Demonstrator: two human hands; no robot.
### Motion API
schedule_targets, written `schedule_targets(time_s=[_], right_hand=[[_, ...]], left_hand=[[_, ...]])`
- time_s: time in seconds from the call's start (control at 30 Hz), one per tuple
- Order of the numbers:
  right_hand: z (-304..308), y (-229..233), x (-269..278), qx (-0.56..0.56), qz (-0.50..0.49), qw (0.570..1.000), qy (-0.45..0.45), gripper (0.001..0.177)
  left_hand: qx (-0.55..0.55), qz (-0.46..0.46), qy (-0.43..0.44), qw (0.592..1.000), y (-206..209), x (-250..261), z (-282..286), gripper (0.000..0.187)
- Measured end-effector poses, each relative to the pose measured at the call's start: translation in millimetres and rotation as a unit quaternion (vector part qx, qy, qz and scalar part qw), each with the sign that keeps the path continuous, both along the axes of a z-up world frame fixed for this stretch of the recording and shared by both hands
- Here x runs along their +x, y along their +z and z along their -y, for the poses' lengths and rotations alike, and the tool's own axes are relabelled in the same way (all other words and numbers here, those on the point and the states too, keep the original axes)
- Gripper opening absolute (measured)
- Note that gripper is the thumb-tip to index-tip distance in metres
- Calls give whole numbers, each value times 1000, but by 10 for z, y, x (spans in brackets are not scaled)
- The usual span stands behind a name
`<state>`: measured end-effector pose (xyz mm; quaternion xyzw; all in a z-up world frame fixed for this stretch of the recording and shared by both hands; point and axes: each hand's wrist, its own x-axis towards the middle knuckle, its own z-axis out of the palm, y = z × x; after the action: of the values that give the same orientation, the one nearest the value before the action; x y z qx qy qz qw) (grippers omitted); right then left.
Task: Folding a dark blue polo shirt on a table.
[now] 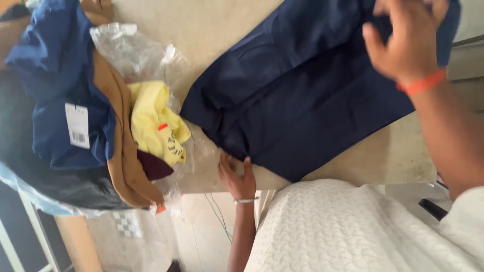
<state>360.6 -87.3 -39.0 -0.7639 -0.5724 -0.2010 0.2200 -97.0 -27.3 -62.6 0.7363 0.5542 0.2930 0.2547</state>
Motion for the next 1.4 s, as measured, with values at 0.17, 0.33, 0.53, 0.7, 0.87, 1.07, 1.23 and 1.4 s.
schedule_targets(time_s=[0.17, 0.33, 0.53, 0.7, 0.87, 1.07, 1.23, 1.4], right_hand=[[783, -17, -756, -151, -213, 956, 132, 47], [1241, 228, -890, -218, -171, 954, 116, 59], [1383, 202, -981, -217, -157, 960, 76, 40], [1323, 167, -1004, -172, -176, 966, 79, 19], [1343, 51, -927, -95, -155, 981, 68, 18], [1150, 353, -963, -120, -157, 965, 170, 32], [1203, 271, -1274, -173, -146, 941, 250, 30], [1256, 306, -1740, -330, -159, 878, 307, 29]], left_hand=[[-184, -137, 45, 972, 410, 347, -280, 64], [-343, 229, 39, 910, -302, -63, -152, 47], [-469, 508, 27, 722, 323, 5, -158, 59], [-506, 367, -61, 778, -431, -597, 68, 53], [-467, 378, -5, 799, -553, -694, 232, 27], [-404, 454, 114, 786, 33, -493, 35, 27], [-351, 280, 128, 885, -506, -1229, -148, 25], [-210, -72, 96, 970, 516, -801, -291, 29]])
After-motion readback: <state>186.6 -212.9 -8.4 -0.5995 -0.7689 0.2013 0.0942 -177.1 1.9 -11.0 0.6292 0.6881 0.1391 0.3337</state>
